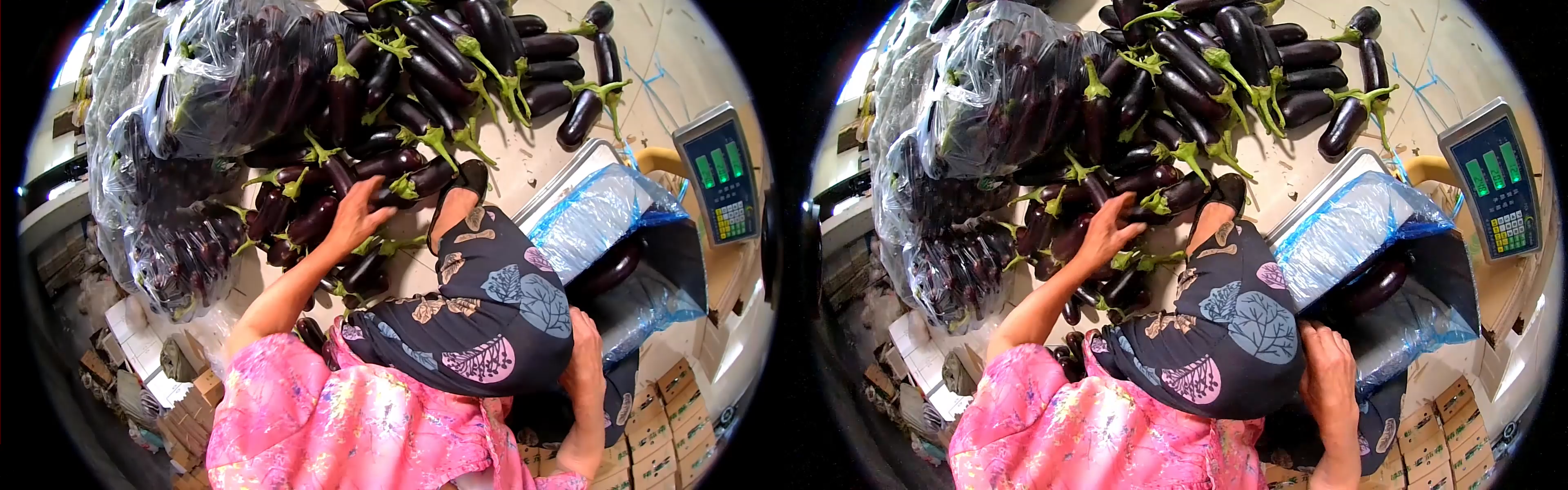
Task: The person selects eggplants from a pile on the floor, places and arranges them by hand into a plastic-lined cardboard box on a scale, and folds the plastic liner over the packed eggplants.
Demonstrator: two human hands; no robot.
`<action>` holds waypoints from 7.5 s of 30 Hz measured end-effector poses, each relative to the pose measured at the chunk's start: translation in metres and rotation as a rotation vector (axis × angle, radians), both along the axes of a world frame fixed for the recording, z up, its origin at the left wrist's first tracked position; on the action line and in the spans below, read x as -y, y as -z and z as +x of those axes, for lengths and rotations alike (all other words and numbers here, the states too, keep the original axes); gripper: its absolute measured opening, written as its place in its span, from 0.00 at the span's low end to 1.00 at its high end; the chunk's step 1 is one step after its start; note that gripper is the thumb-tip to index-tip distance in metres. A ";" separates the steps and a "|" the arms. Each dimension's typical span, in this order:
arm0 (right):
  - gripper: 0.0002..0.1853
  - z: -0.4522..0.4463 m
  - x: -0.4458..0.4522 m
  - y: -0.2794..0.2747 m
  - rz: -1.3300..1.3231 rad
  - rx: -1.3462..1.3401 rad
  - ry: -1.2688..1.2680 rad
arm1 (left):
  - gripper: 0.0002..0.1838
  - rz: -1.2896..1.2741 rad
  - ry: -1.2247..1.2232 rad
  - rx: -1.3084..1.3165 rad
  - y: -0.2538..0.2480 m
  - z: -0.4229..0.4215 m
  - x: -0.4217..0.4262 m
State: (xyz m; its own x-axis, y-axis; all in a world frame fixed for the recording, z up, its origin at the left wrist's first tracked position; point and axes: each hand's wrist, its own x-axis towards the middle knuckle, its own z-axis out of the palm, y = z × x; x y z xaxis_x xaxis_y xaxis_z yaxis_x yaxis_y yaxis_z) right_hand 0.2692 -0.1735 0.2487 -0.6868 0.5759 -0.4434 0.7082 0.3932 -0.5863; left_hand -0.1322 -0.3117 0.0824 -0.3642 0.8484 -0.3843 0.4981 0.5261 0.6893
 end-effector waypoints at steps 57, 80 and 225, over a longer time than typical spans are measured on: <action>0.31 0.050 -0.057 -0.054 -0.222 -1.350 0.843 | 0.39 -0.405 0.516 0.975 -0.203 0.187 -0.236; 0.36 0.037 -0.065 0.059 -0.351 -0.111 0.937 | 0.18 -0.297 -0.164 0.743 0.014 0.014 -0.066; 0.38 0.010 -0.041 0.082 -0.305 0.086 0.715 | 0.20 -0.088 0.169 0.729 -0.007 0.095 -0.186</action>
